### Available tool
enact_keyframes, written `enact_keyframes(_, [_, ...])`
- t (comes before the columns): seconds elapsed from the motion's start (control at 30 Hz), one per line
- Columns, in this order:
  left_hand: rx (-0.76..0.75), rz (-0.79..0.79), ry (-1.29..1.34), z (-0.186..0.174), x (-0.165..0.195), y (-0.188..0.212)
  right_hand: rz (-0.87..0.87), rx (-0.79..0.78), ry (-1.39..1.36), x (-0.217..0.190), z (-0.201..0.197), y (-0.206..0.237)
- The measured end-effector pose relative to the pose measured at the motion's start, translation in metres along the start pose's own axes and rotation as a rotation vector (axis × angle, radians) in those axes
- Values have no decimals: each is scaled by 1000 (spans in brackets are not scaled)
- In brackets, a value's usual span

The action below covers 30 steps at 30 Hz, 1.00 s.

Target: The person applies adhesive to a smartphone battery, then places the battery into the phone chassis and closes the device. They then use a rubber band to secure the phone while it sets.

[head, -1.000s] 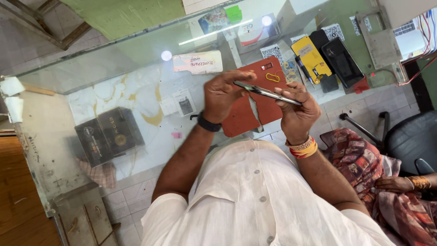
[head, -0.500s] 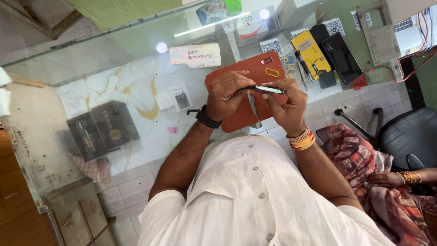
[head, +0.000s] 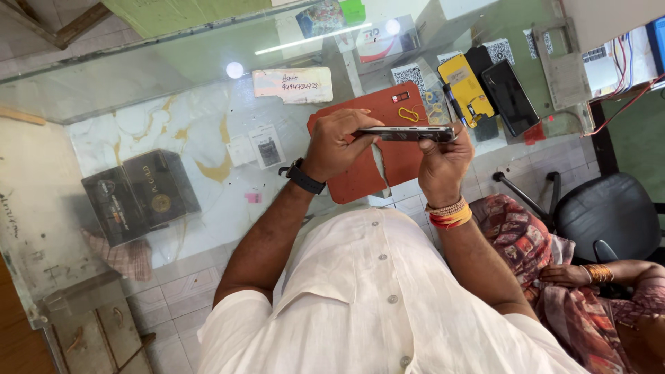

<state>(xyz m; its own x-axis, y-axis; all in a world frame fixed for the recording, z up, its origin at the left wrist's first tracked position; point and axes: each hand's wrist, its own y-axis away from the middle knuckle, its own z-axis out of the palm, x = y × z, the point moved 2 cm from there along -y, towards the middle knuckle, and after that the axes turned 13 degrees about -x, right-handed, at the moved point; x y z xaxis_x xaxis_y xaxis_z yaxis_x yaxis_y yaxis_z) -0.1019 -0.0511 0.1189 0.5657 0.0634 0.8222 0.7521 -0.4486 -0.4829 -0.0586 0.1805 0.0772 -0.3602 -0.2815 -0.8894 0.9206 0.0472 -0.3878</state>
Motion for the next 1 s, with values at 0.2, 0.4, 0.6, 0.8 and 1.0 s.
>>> enact_keyframes(0.2, [-80, 117, -219, -9, 4, -4, 167, -172, 185, -16, 0, -15])
enact_keyframes(0.4, [-162, 154, -453, -12, 7, -9, -71, -367, 720, -39, 4, -33])
enact_keyframes(0.6, [-182, 116, -507, -6, 2, -8, -91, -377, 747, -28, 1, -34])
enact_keyframes(0.8, [-281, 48, -593, -2, 15, -15, -122, -395, 807, -29, 1, -38])
enact_keyframes(1.0, [-325, 67, -800, 13, 18, -19, -244, -416, 858, -52, 15, -51])
